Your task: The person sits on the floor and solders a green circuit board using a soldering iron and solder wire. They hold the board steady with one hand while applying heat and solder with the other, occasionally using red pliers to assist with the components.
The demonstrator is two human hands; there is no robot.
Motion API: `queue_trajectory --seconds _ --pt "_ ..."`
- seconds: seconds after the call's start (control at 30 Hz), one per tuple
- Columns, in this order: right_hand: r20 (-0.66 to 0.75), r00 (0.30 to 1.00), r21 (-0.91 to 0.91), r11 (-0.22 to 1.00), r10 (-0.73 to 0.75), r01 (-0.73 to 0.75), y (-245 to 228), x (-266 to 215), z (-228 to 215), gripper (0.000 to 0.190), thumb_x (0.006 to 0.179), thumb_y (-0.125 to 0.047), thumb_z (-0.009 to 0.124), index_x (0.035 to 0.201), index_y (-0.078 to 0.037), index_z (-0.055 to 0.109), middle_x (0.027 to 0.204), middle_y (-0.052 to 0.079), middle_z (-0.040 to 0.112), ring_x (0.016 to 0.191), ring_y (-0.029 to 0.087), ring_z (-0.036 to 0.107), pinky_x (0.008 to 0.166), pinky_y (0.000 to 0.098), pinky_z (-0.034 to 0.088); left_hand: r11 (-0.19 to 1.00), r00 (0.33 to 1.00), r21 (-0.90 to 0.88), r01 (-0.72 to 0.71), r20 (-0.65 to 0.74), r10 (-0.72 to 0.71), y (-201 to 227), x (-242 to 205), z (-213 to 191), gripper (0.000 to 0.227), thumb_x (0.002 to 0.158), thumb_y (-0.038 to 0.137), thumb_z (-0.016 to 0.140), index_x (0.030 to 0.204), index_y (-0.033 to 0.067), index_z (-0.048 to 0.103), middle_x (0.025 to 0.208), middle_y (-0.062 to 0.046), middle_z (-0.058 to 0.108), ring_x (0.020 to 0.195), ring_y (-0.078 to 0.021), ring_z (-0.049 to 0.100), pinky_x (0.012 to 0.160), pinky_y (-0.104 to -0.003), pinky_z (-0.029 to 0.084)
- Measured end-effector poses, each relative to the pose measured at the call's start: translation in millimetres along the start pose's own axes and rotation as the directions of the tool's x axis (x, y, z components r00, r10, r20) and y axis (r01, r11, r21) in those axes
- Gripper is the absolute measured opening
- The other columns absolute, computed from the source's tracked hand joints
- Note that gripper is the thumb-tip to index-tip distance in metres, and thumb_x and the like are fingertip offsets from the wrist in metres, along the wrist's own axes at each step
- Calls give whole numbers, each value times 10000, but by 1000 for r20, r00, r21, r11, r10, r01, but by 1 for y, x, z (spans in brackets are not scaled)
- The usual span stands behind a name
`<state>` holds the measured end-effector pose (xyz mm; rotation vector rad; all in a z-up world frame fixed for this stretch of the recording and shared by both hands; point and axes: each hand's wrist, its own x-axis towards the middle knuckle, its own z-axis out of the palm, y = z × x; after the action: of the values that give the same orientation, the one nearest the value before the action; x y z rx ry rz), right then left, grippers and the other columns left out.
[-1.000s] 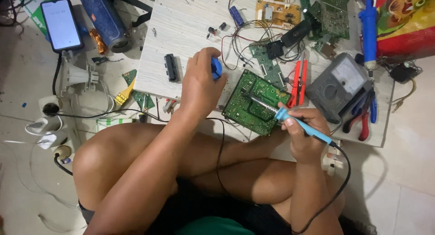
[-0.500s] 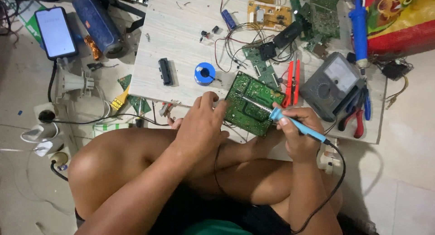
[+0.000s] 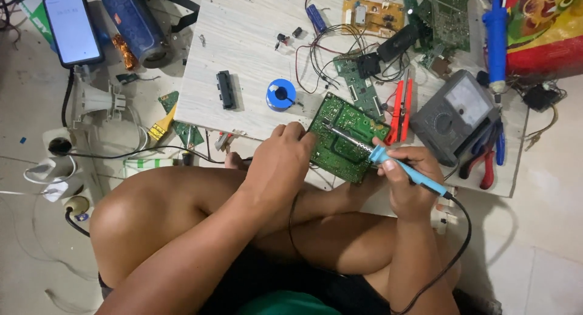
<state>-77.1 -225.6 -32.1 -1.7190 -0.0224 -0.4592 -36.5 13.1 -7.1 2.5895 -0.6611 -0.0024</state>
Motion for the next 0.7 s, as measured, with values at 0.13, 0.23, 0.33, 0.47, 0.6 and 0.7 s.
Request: queue_trajectory --seconds 0.13,0.23,0.33,0.47,0.6,0.7 --pt "-3 1000 17 1000 0 0 -2 0 2 224 928 -112 730 963 82 622 719 185 647 608 163 656 605 281 599 1000 1000 -7 -7 22 7 -5 1 10 163 909 -2 638 1026 71 724 983 -131 624 957 -337 710 631 -369 615" --pt "3 1000 5 1000 -4 4 -4 1 2 209 929 -101 726 960 80 627 726 200 656 615 177 661 608 292 600 1000 1000 10 -2 13 2 -2 2 6 132 900 8 649 992 70 720 980 -130 629 958 -330 711 630 -362 615" --pt "29 999 -16 1000 -21 21 -6 2 0 190 933 -85 721 964 79 630 731 192 662 610 171 667 603 283 589 1000 999 -3 10 31 -10 6 1 -14 139 910 5 640 1002 72 718 988 -135 634 957 -329 713 626 -372 617" --pt "37 999 -49 999 -11 12 -5 0 -1 204 943 -76 720 975 99 620 742 221 661 620 192 664 601 306 593 1000 999 -8 25 29 -24 -1 1 1 145 929 11 621 999 78 729 976 -133 632 926 -325 720 620 -353 613" --pt "27 1000 -59 998 3 -1 3 -3 -5 203 948 -47 712 1027 112 611 796 232 664 648 207 677 635 310 606 1000 1000 -22 9 -4 -9 -5 2 9 141 937 14 624 1005 60 738 975 -139 631 901 -321 725 629 -357 618" --pt "9 1000 -45 999 16 -16 3 -4 -3 217 953 -72 722 1022 103 612 807 234 667 669 202 677 642 310 609 999 999 -32 -7 -33 6 -6 2 14 155 932 0 618 1026 45 733 966 -141 620 893 -338 725 611 -379 620"
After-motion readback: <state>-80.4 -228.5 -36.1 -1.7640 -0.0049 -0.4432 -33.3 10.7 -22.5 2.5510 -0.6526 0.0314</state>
